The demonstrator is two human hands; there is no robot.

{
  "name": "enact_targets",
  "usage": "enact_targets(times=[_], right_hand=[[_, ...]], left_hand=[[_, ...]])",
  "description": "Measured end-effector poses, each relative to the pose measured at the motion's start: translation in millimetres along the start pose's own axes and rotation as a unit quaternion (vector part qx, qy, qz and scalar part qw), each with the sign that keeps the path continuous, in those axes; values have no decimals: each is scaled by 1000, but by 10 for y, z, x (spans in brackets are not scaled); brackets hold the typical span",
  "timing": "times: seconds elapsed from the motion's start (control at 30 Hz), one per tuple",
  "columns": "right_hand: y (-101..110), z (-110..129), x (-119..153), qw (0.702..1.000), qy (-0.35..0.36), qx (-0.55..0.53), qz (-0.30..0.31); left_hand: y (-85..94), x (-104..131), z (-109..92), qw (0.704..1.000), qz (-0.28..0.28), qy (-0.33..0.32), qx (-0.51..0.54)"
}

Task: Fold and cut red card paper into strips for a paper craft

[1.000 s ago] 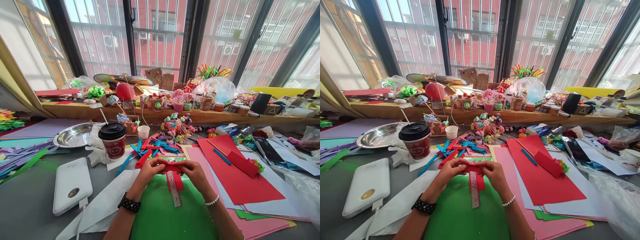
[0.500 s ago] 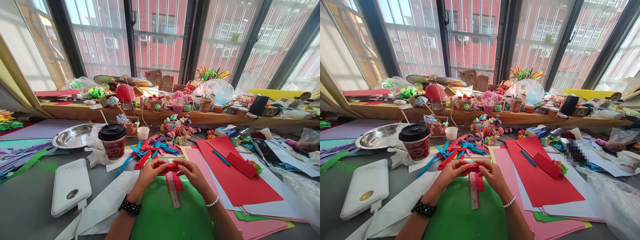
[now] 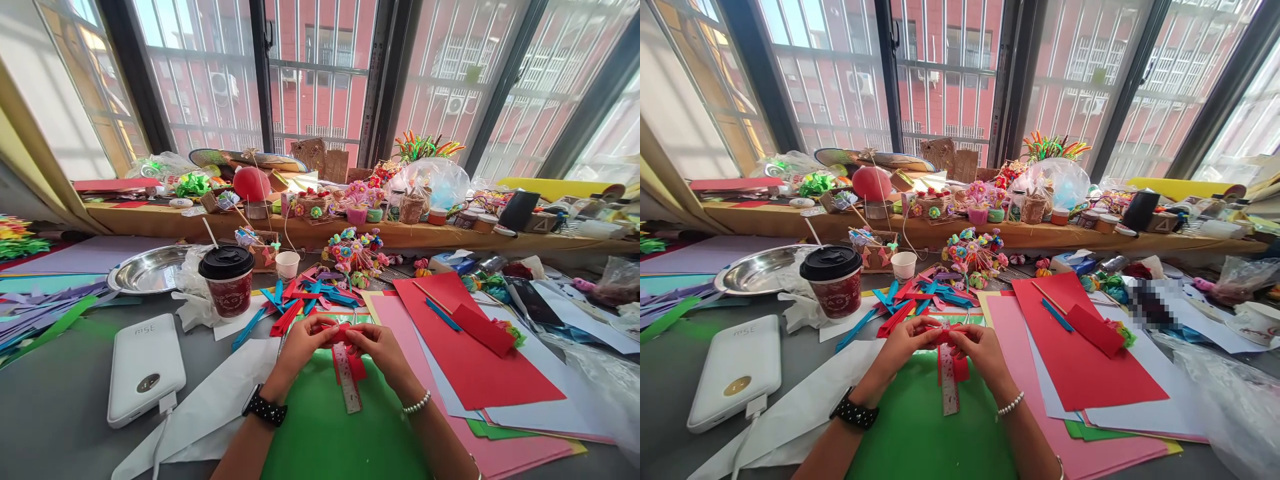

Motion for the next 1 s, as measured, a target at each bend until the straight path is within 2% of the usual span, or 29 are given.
enact_targets(times=[0.27,0.43,0.57,0.83,1.0], right_hand=[[-11,3,2,999,-25,-28,-18],[-10,-18,3,999,-30,-12,-5],[-16,-43,-7,1000,-21,5,12],[-21,-26,-20,999,3,35,9],[-25,-22,-16,995,34,90,24]], left_hand=[[-22,0,-6,1000,-3,-8,12],[-4,12,-16,1000,-3,-1,0],[5,15,-9,1000,-3,0,-6],[-16,39,-22,1000,-19,15,-20],[-21,13,-5,999,8,6,-47]])
Point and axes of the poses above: each hand's wrist, its own x-axis away from the middle knuckle, its own y-axis out of the back of the hand, z = x × y, the point moved 4 cm from there along -x, towards the middle knuckle, and after that the axes turned 15 degrees about y, right-handed, at the moved point
